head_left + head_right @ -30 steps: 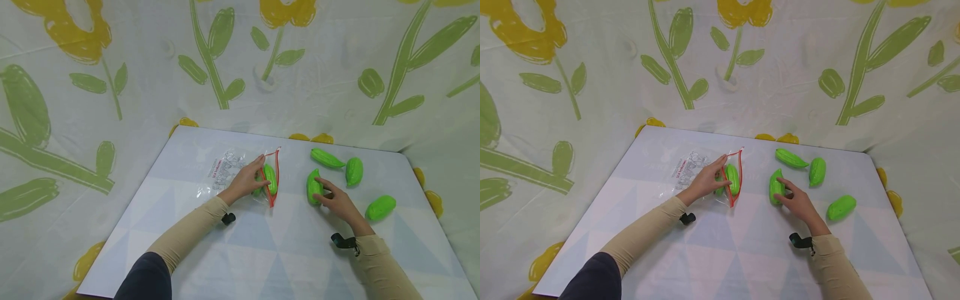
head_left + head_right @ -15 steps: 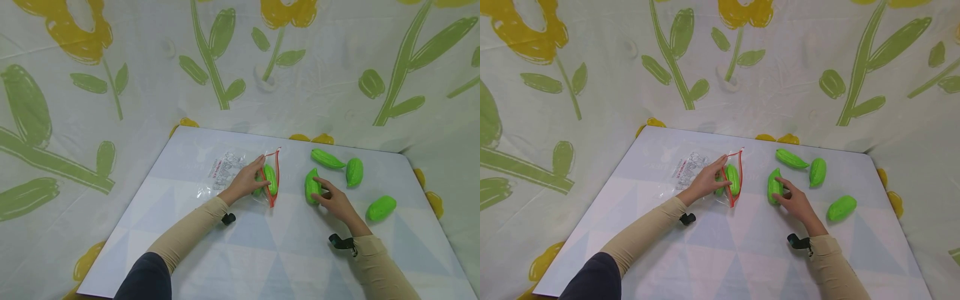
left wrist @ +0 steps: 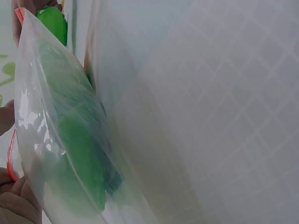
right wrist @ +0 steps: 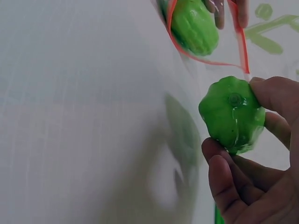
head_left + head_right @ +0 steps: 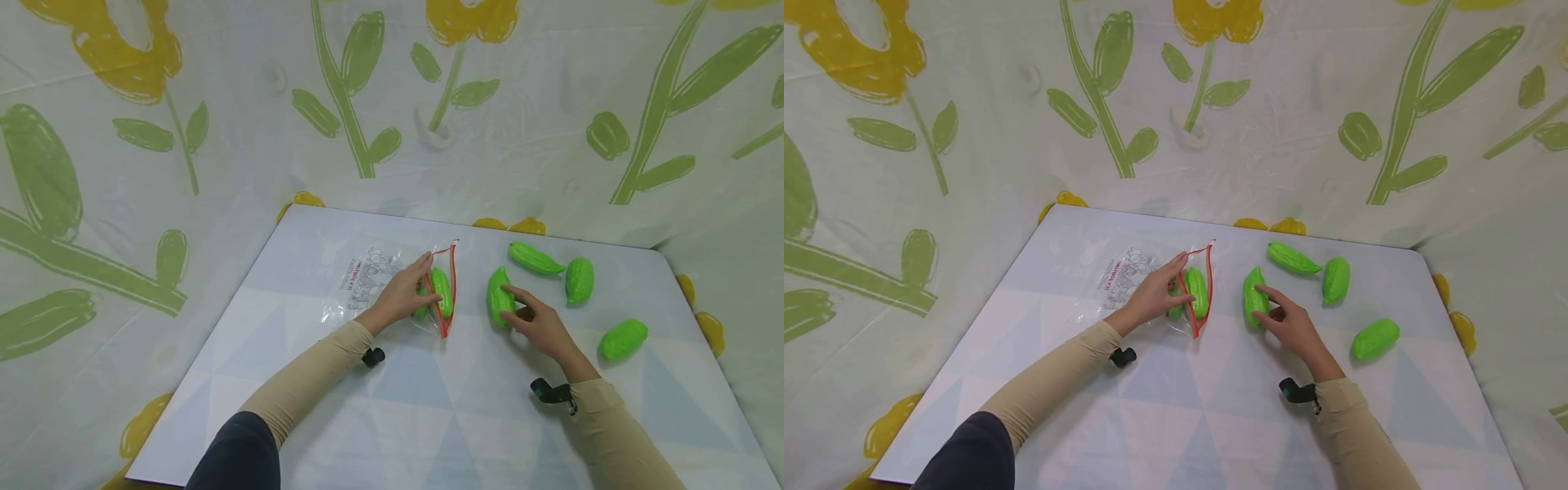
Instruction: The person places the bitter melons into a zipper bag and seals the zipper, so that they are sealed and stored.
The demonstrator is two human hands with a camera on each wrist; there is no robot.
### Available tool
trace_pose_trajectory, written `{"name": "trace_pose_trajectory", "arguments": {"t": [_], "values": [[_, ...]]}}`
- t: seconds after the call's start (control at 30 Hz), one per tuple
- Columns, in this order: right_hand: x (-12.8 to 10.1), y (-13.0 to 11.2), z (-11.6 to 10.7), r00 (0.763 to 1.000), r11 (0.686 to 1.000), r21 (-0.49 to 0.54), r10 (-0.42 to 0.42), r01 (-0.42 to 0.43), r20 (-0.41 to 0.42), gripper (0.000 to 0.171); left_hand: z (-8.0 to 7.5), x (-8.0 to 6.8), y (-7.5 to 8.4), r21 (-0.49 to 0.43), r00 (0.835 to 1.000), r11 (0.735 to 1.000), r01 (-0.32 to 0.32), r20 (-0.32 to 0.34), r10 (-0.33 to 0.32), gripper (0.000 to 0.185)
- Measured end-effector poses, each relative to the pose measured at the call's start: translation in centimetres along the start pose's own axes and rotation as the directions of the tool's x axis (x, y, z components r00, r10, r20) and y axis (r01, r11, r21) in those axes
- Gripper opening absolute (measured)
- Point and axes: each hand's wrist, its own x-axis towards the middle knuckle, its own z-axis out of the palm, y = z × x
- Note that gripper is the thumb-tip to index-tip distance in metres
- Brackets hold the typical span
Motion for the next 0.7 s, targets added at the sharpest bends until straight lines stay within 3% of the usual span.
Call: {"name": "trace_pose_trajectory", "arguments": {"t": [0.7], "values": [[1.6, -1.9, 2.3, 0.997, 0.997, 0.011, -0.078, 0.078, 0.009, 0.052, -0.1, 0.0, 0.2, -0.003, 1.0, 1.0, 0.002, -0.005, -0.002, 0.088]]}}
